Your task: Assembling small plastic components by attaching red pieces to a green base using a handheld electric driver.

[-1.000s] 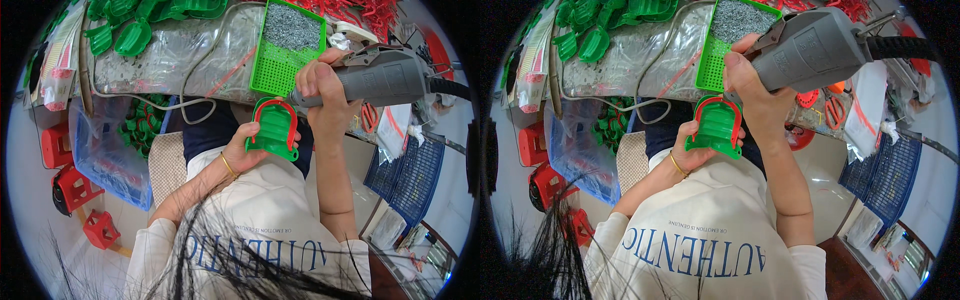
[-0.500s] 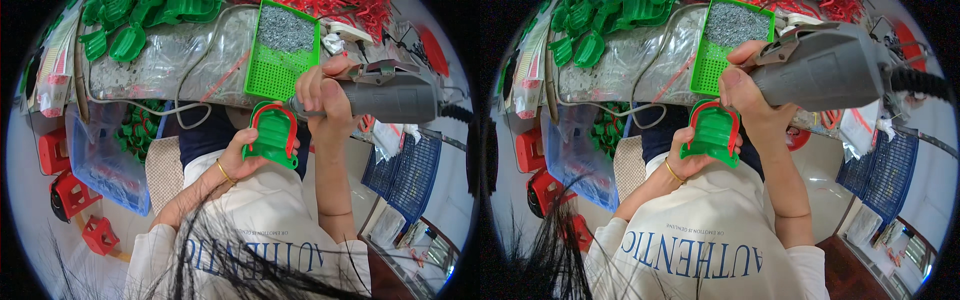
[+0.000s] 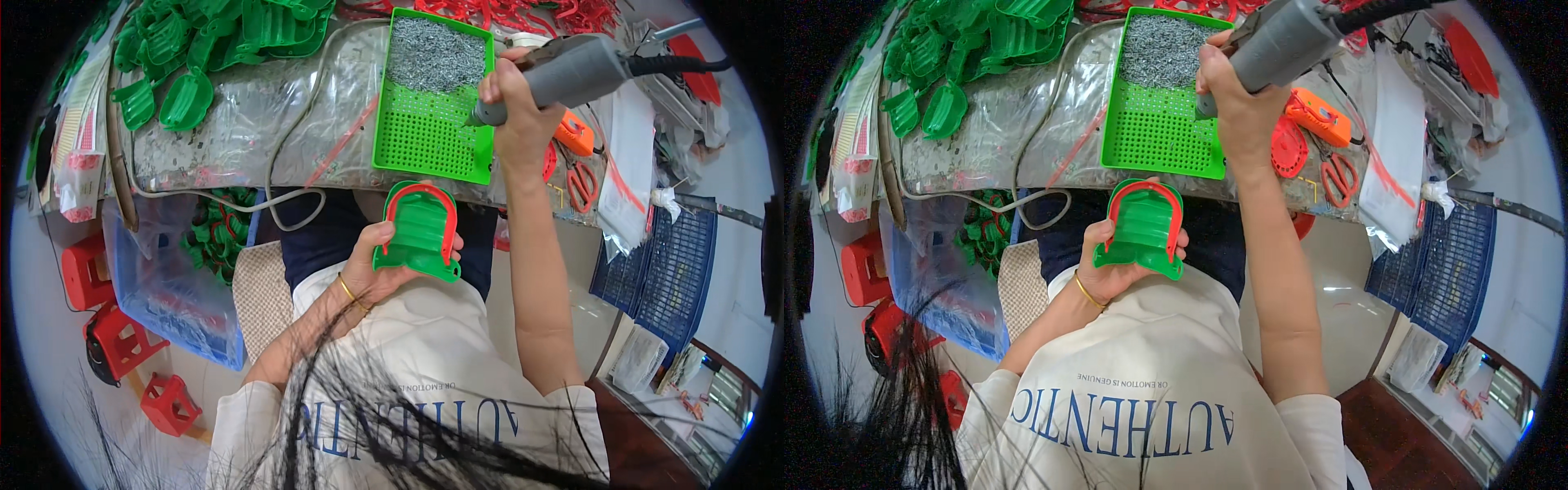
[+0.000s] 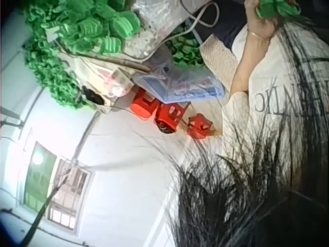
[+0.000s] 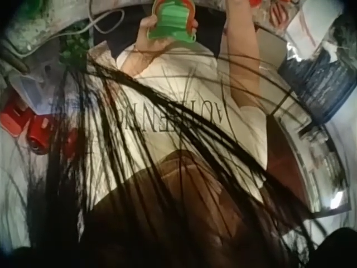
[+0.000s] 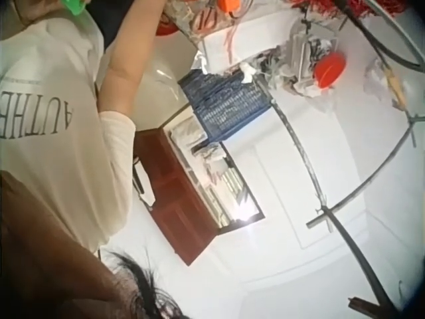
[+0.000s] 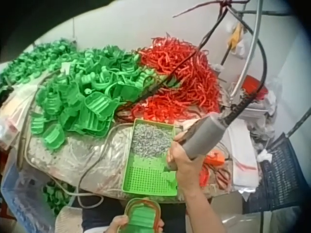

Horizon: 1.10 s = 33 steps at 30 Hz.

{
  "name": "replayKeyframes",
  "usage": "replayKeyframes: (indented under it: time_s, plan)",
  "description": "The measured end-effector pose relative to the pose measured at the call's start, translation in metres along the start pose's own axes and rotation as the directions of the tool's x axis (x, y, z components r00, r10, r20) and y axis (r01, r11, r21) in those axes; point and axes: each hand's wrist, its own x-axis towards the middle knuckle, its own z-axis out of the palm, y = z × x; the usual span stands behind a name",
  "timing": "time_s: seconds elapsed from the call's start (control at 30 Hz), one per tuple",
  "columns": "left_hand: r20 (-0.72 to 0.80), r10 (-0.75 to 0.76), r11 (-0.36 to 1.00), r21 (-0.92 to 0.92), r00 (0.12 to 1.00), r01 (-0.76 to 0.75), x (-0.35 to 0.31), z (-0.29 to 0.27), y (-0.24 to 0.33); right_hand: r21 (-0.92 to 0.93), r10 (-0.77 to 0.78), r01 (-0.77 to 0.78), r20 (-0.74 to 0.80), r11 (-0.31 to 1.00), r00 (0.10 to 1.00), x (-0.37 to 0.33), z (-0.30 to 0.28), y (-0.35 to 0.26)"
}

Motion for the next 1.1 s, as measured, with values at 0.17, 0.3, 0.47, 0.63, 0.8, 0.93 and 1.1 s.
replayKeyframes:
  time_s: [0.17, 0.3, 0.47, 0.63, 0.8, 0.93, 1.1]
  plan:
    - [-0.001, -0.016, 1.0, 0.008, 1.0, 0.016, 0.001, -0.003, 0.001, -0.049, -0.007, 0.007, -0.006, 0.999, 1.0, -0.002, -0.003, 0.015]
    - [-0.012, -0.019, 1.0, 0.003, 1.0, 0.019, 0.002, -0.003, 0.0, -0.071, 0.0, 0.0, -0.009, 0.997, 1.0, -0.003, -0.005, 0.02]
    - [-0.015, -0.031, 0.999, -0.015, 0.999, 0.03, 0.001, -0.007, 0.0, -0.073, -0.004, 0.003, -0.004, 0.997, 1.0, -0.002, -0.006, 0.022]
    - [-0.005, -0.025, 0.999, -0.029, 1.0, 0.025, 0.002, -0.01, 0.0, -0.068, -0.01, 0.009, -0.008, 0.998, 1.0, -0.003, -0.004, 0.022]
    - [-0.012, -0.025, 0.999, -0.034, 1.0, 0.024, 0.002, -0.01, 0.001, -0.054, -0.002, 0.001, -0.023, 0.999, 1.0, -0.002, -0.003, 0.023]
    - [0.009, -0.019, 0.999, -0.032, 1.0, 0.019, 0.002, -0.011, 0.001, -0.059, -0.008, 0.006, -0.031, 0.998, 0.999, -0.003, -0.002, 0.022]
    - [-0.004, 0.003, 0.999, -0.045, 1.0, -0.004, 0.001, -0.011, 0.001, 0.046, -0.051, 0.052, -0.037, 0.998, 0.998, -0.002, 0.005, -0.004]
